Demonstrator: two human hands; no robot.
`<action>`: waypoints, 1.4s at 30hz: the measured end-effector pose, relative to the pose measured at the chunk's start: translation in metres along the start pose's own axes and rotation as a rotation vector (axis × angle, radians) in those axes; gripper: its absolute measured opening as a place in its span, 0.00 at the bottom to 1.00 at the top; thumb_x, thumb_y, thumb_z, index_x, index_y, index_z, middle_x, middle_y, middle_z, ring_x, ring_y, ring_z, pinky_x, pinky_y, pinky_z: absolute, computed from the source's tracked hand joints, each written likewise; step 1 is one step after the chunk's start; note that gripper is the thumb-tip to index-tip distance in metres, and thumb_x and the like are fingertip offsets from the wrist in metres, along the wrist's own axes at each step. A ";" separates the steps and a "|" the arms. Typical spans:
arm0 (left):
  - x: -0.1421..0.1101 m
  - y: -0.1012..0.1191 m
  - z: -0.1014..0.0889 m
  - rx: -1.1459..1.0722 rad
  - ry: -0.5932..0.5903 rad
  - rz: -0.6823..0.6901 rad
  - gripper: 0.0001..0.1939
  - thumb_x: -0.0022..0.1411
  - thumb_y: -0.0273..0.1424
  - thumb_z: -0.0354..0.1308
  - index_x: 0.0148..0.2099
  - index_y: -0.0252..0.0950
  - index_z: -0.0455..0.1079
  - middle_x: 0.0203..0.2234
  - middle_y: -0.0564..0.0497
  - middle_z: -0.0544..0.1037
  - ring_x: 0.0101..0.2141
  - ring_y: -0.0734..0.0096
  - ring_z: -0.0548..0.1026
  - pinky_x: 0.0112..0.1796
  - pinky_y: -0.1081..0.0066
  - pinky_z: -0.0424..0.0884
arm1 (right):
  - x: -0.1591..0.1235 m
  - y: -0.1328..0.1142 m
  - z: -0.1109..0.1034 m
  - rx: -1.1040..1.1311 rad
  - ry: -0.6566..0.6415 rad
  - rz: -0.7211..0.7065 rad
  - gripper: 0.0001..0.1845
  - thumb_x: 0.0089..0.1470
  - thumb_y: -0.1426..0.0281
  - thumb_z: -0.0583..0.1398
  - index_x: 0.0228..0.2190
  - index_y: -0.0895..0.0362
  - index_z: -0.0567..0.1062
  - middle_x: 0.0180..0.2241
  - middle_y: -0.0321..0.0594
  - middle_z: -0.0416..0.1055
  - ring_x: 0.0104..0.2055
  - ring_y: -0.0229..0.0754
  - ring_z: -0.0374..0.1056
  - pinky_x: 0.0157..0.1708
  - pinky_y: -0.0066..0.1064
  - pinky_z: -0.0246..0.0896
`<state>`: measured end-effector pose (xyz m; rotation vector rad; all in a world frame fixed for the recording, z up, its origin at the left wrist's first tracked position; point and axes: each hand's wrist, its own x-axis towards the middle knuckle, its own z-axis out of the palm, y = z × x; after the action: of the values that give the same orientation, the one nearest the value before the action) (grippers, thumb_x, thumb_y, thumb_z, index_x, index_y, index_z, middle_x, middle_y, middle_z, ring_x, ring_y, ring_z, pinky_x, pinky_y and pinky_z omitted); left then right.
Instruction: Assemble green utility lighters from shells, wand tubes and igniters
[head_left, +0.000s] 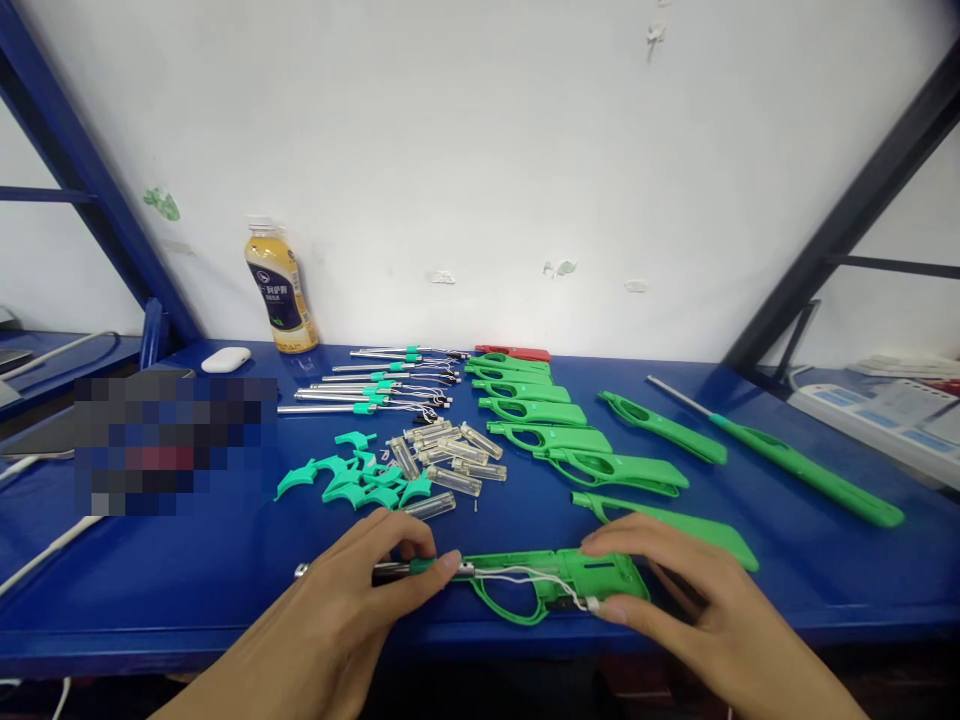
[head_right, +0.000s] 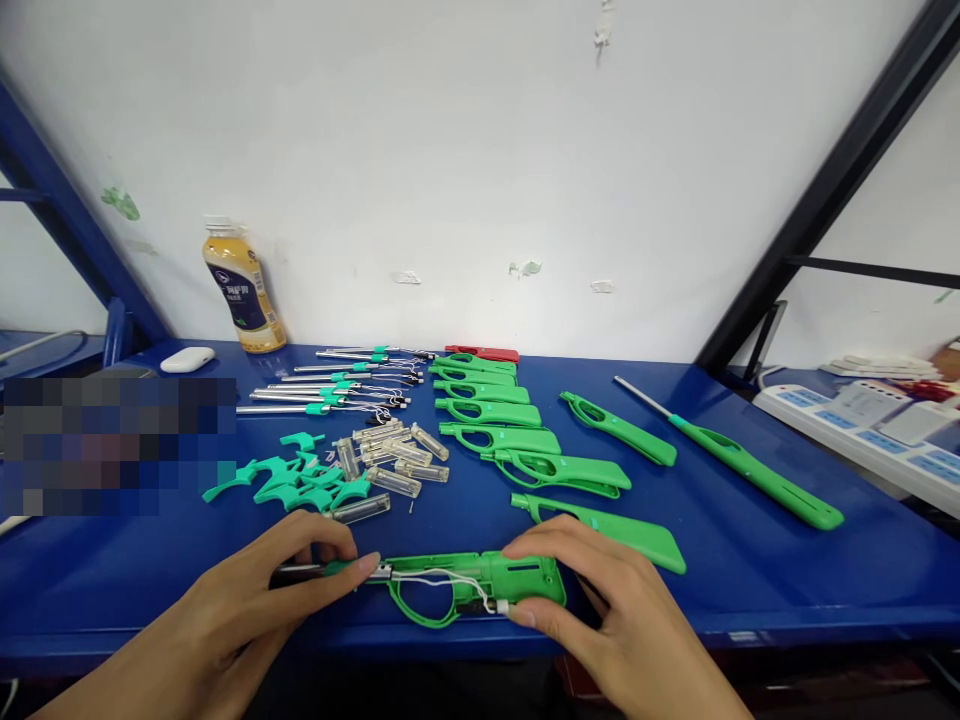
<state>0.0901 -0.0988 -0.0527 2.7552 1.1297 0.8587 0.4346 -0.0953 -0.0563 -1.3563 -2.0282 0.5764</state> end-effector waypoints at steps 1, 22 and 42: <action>-0.001 -0.001 -0.001 0.013 -0.011 0.010 0.41 0.67 0.15 0.44 0.73 0.58 0.61 0.52 0.48 0.76 0.47 0.74 0.80 0.48 0.74 0.79 | 0.000 0.000 0.000 0.000 -0.002 0.000 0.14 0.59 0.51 0.69 0.43 0.43 0.86 0.48 0.38 0.83 0.50 0.50 0.80 0.51 0.35 0.77; -0.010 -0.002 0.013 0.046 0.041 -0.112 0.31 0.68 0.20 0.49 0.63 0.57 0.73 0.39 0.52 0.74 0.32 0.74 0.75 0.36 0.76 0.77 | -0.002 0.001 -0.001 0.020 -0.042 0.018 0.13 0.61 0.53 0.69 0.46 0.40 0.85 0.50 0.35 0.82 0.53 0.47 0.79 0.53 0.31 0.74; -0.015 -0.014 0.004 0.177 -0.053 0.048 0.44 0.63 0.14 0.43 0.74 0.55 0.62 0.54 0.45 0.71 0.48 0.68 0.78 0.48 0.69 0.79 | -0.004 0.003 0.001 -0.003 -0.036 -0.007 0.09 0.62 0.52 0.69 0.43 0.37 0.84 0.54 0.31 0.79 0.57 0.45 0.77 0.55 0.31 0.71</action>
<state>0.0742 -0.0977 -0.0671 2.9389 1.1889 0.7184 0.4368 -0.0982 -0.0603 -1.3486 -2.0629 0.5991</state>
